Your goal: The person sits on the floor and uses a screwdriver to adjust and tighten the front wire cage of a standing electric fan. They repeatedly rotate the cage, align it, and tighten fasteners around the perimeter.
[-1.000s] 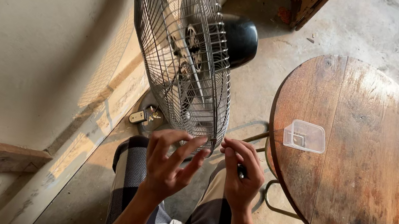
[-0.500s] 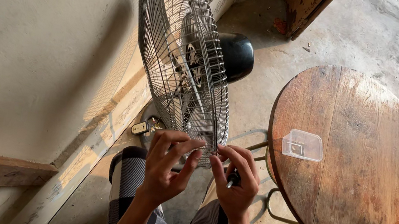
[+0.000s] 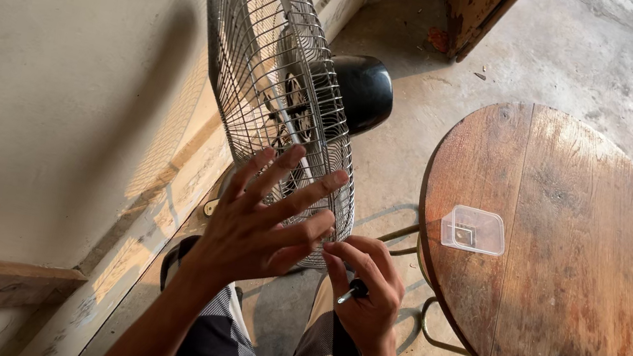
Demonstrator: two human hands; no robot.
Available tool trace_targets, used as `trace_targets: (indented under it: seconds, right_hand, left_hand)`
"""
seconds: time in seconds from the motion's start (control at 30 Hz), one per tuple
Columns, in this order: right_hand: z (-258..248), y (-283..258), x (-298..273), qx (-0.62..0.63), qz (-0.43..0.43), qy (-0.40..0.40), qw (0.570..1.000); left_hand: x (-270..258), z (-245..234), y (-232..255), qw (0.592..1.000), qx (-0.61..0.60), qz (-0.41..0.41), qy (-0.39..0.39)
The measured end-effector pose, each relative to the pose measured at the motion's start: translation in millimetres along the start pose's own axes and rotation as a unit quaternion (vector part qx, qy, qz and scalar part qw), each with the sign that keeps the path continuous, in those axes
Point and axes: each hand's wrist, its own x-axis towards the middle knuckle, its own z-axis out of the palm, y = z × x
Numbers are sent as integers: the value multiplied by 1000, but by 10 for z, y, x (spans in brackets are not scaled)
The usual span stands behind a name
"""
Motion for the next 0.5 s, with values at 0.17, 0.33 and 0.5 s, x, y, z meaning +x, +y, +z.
trace_targets:
  seconds: [0.17,0.33,0.5]
  right_hand:
    - [-20,-26,-19,17,35,2,999]
    - [-30,-71,-23,28,44,0,999]
    - [-29,-75,-40,32,43,-2,999]
  left_hand:
    - [87,-189,-7,996,29,3,-83]
    - [171,-261,-40,997,17,19,-80]
    - [164,-303,-27,998,14,14,-67]
